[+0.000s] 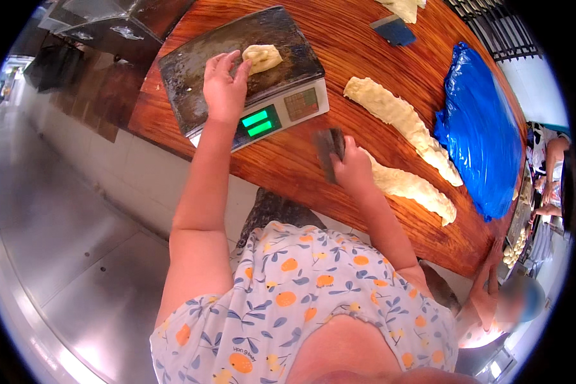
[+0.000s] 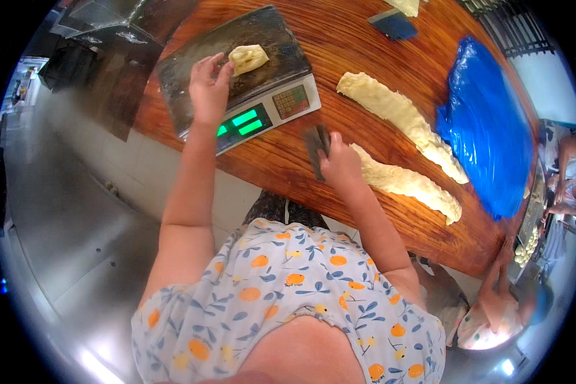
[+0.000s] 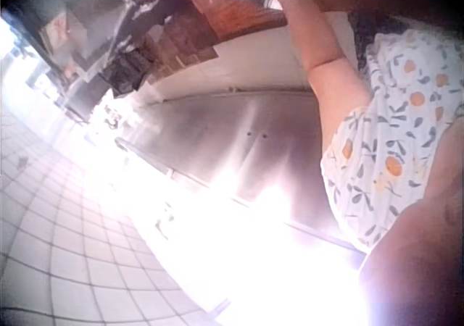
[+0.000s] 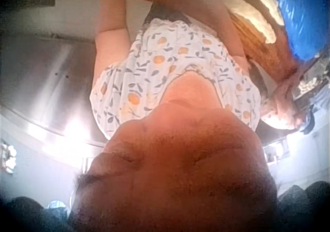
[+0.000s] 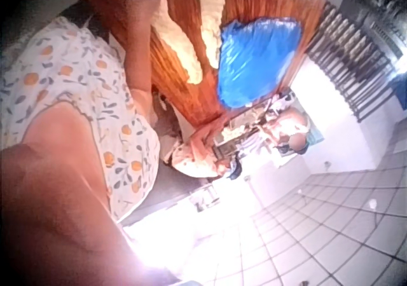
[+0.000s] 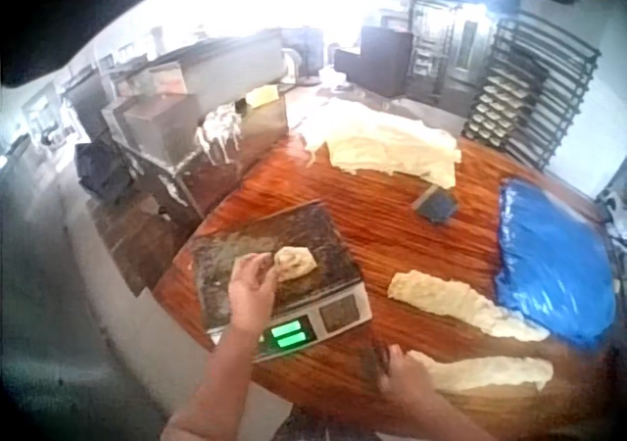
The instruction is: The person weighs a piece of dough on a digital scale, then uses a bench scraper to cut a large mass of dough into smaller portions on a wooden table. They repeatedly weigh individual pieces and place them onto a blue plastic sheet.
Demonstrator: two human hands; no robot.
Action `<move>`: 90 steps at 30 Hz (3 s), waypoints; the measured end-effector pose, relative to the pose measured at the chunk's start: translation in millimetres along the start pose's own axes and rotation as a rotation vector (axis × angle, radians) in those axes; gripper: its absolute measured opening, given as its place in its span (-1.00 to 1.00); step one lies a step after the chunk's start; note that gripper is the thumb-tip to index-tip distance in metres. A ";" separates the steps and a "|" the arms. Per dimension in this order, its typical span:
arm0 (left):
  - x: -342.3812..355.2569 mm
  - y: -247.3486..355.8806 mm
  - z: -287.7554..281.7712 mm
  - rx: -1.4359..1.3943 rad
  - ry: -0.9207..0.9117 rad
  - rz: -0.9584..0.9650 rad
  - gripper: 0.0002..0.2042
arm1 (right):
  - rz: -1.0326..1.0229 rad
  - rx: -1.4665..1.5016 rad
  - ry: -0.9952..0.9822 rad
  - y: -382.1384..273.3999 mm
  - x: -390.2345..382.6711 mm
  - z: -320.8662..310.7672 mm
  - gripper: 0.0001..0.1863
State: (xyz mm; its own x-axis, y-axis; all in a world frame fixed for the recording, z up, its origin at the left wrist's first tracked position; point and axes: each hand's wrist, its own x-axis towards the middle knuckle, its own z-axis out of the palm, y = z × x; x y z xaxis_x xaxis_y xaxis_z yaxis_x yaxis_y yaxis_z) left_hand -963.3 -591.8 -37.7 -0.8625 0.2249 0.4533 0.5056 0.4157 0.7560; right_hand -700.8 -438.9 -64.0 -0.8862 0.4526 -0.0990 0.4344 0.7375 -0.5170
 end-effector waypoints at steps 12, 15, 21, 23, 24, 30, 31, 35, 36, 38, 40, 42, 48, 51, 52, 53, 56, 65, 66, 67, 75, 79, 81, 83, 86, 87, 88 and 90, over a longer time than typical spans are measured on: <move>30.8 -9.5 13.0 0.382 -0.274 0.170 -0.84 | -0.084 0.417 0.014 -92.8 171.7 -21.7 -0.50; 34.9 -6.7 6.6 0.487 -0.342 0.146 -0.81 | -0.086 0.310 -0.029 -99.5 187.1 -9.6 -0.45; -2.4 30.6 -22.6 -0.105 -0.243 0.020 -0.88 | -0.023 0.195 -0.033 -100.2 194.0 -0.9 -0.36; -41.5 27.6 -27.8 -0.223 -0.269 0.008 -0.85 | -0.019 0.316 0.035 -92.6 175.7 -7.1 -0.41; -67.0 20.5 -30.2 -0.208 -0.335 -0.051 -0.82 | -0.025 0.377 0.067 -88.0 163.6 -13.5 -0.44; -192.5 -17.6 -11.7 0.318 -0.584 0.367 -0.72 | 0.146 0.592 0.052 -13.0 82.9 -20.2 -0.59; -190.6 -16.7 -10.5 0.291 -0.576 0.343 -0.72 | 0.174 0.585 0.043 -2.0 71.4 -17.6 -0.59; -150.1 -0.1 -15.7 0.133 -0.618 0.320 -0.74 | 0.210 0.645 0.114 28.6 33.0 -13.1 -0.62; -137.2 0.5 -15.9 0.079 -0.640 0.336 -0.74 | 0.225 0.687 0.120 35.0 26.4 -12.3 -0.62; -104.5 3.4 -8.6 0.065 -0.477 0.458 -0.75 | 0.258 0.731 0.135 39.1 16.0 -15.2 -0.63; -66.2 9.4 -1.4 0.119 -0.318 0.548 -0.72 | 0.294 0.732 0.148 36.0 7.9 -25.4 -0.64; -27.1 14.5 11.9 0.264 -0.226 0.593 -0.65 | 0.302 0.696 0.187 37.4 -0.1 -34.1 -0.64; 63.6 -50.0 73.1 0.493 -0.364 0.739 -0.67 | 0.331 0.599 0.254 44.1 -14.5 -42.4 -0.56; 83.0 -40.4 74.3 0.499 -0.485 0.776 -0.74 | 0.299 0.546 0.334 60.9 -32.3 -29.0 -0.47; 85.7 -48.1 75.2 0.173 -0.421 0.335 -0.70 | 0.338 0.578 0.311 55.4 -32.6 -34.1 -0.49; 106.0 -63.8 73.0 0.437 -0.365 0.400 -0.62 | 0.367 0.613 0.281 49.8 -34.1 -42.4 -0.50; 45.7 23.0 94.7 -0.695 -0.207 -0.614 -0.58 | 0.488 0.643 0.331 51.8 -73.7 -57.0 -0.51; -141.2 200.5 261.4 -1.348 -1.176 -1.303 -0.61 | 0.684 0.684 0.298 82.0 -176.1 -33.3 -0.44; -148.6 253.5 286.0 -1.493 -1.328 -1.212 -0.53 | 0.731 0.625 0.319 89.2 -186.4 -22.9 -0.45; -141.5 284.8 317.8 -1.790 -1.545 -1.265 -0.44 | 0.763 0.560 0.329 93.5 -195.0 -18.4 -0.45; -123.6 403.3 287.2 -1.486 -1.544 -0.093 -0.31 | 0.772 0.573 0.610 108.2 -230.6 -30.7 -0.45; -126.5 276.1 234.3 -0.892 -1.414 -0.093 -0.53 | 0.757 0.566 0.612 118.4 -225.7 -51.7 -0.49; -126.4 193.2 200.7 -0.644 -1.345 -0.189 -0.41 | 0.708 0.505 0.585 116.9 -204.6 -63.4 -0.54; -143.2 125.2 173.7 -0.358 -1.232 0.128 -0.28 | 0.591 0.398 0.514 117.4 -169.6 -58.9 -0.62; -185.0 91.2 154.6 -0.099 -1.043 0.564 -0.14 | 0.487 0.218 0.355 109.8 -122.8 -60.0 -0.67; -198.8 95.9 152.1 -0.066 -1.005 0.560 -0.12 | 0.475 0.178 0.303 103.8 -108.2 -61.2 -0.67; -208.1 99.4 150.0 -0.034 -0.971 0.558 -0.10 | 0.465 0.138 0.254 97.5 -95.6 -61.2 -0.68; -224.7 90.3 152.7 -0.162 -0.926 0.449 -0.14 | 0.442 0.066 0.202 90.0 -85.1 -60.5 -0.68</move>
State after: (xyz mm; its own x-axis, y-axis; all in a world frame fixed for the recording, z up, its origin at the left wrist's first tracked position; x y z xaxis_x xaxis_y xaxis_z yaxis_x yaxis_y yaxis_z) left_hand -726.7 -470.2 -143.4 -0.2361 0.9463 0.2209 0.7210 0.0182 0.6927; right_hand -576.5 -380.6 -50.6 -0.5679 0.8078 -0.1579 0.7448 0.4225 -0.5165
